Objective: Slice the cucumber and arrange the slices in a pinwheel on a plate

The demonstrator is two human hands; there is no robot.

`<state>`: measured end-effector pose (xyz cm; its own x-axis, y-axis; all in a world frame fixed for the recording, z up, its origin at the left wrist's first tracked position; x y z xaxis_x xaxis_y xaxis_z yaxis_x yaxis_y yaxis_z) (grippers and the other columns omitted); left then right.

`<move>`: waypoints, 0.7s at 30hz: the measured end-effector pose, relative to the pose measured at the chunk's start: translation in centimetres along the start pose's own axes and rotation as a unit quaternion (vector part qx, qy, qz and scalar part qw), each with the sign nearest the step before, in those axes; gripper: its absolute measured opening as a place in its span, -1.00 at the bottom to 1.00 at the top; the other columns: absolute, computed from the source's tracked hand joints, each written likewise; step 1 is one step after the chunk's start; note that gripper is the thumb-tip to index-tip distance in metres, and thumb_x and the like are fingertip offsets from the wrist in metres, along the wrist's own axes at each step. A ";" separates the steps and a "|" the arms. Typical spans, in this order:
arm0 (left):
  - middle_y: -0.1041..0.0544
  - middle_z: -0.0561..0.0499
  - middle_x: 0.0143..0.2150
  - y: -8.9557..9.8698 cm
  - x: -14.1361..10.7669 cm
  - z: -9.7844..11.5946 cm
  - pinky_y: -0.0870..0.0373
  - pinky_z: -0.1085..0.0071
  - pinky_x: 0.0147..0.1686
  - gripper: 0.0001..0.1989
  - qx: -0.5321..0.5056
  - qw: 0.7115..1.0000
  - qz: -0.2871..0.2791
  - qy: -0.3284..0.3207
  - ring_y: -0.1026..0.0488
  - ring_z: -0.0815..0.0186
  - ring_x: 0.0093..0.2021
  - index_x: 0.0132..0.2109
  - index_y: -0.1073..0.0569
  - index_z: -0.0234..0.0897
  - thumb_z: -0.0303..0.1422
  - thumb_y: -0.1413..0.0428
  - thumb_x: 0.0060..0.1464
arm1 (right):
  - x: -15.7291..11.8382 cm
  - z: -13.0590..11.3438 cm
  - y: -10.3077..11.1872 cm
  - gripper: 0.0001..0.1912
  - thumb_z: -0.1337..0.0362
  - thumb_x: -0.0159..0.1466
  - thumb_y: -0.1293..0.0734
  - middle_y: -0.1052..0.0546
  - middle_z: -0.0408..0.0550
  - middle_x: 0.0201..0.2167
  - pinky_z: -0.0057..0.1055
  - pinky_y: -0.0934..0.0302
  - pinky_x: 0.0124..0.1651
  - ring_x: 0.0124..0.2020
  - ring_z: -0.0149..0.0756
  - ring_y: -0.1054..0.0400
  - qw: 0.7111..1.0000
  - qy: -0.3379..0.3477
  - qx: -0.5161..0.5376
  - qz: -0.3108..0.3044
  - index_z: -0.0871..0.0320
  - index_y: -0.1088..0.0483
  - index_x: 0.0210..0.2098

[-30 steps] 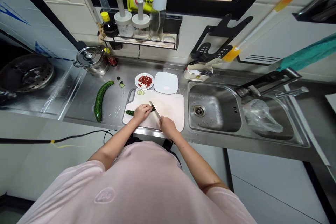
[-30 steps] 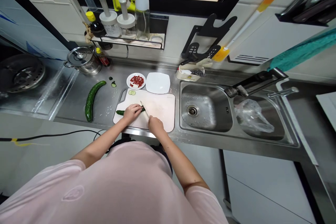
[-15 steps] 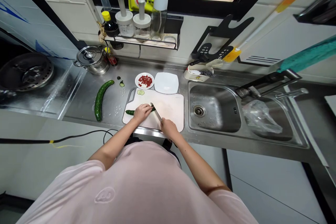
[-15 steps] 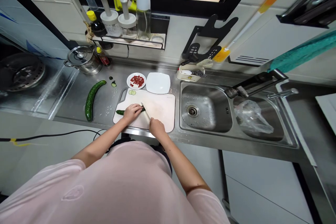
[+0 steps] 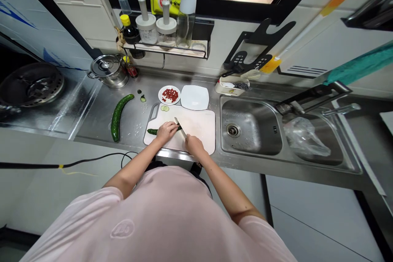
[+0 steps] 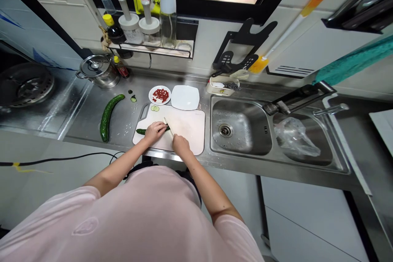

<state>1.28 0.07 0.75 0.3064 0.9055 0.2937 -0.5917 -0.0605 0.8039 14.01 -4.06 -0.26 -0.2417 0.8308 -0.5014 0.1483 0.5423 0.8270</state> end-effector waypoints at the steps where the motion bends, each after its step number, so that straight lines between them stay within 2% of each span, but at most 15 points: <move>1: -0.51 -0.02 -0.16 0.0 0.0 0.0 -0.36 0.36 -0.11 -0.78 0.000 1.000 0.001 0.000 -0.41 0.32 -0.15 -0.12 -0.52 -0.17 -0.32 0.00 0.19 | 0.2 -0.1 0.0 -0.73 0.32 0.35 -0.03 -0.50 0.13 -0.23 -0.39 -0.15 -0.24 -0.19 -0.16 -0.41 1.000 0.002 0.001 0.005 0.22 -0.30 -0.10; 12: -0.52 -0.01 -0.18 0.3 0.1 0.2 -0.35 0.37 -0.10 -0.77 -0.001 1.000 -0.002 0.003 -0.42 0.32 -0.15 -0.13 -0.52 -0.17 -0.30 0.01 0.20 | -1.1 0.9 -0.4 -0.72 0.31 0.35 -0.05 -0.49 0.15 -0.20 -0.40 -0.14 -0.21 -0.16 -0.18 -0.40 1.000 -0.001 0.002 -0.010 0.22 -0.30 -0.07; 21: -0.52 -0.02 -0.19 0.1 0.2 0.0 -0.36 0.36 -0.10 -0.78 -0.009 1.000 -0.002 0.006 -0.42 0.32 -0.15 -0.15 -0.53 -0.17 -0.30 0.00 0.19 | 0.1 0.0 -0.2 -0.72 0.32 0.35 -0.04 -0.50 0.15 -0.21 -0.37 -0.16 -0.23 -0.17 -0.14 -0.41 1.000 0.005 -0.001 -0.002 0.22 -0.30 -0.09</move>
<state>1.30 0.25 0.95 0.2992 0.9108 0.2847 -0.6044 -0.0500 0.7951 13.96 -4.10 -0.44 -0.2518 0.8275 -0.5017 0.1446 0.5448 0.8260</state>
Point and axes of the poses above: each hand's wrist, its own x-axis towards the middle knuckle, its own y-axis out of the back of the hand, z = x × y, the point moved 10 cm from there along x, towards the middle knuckle
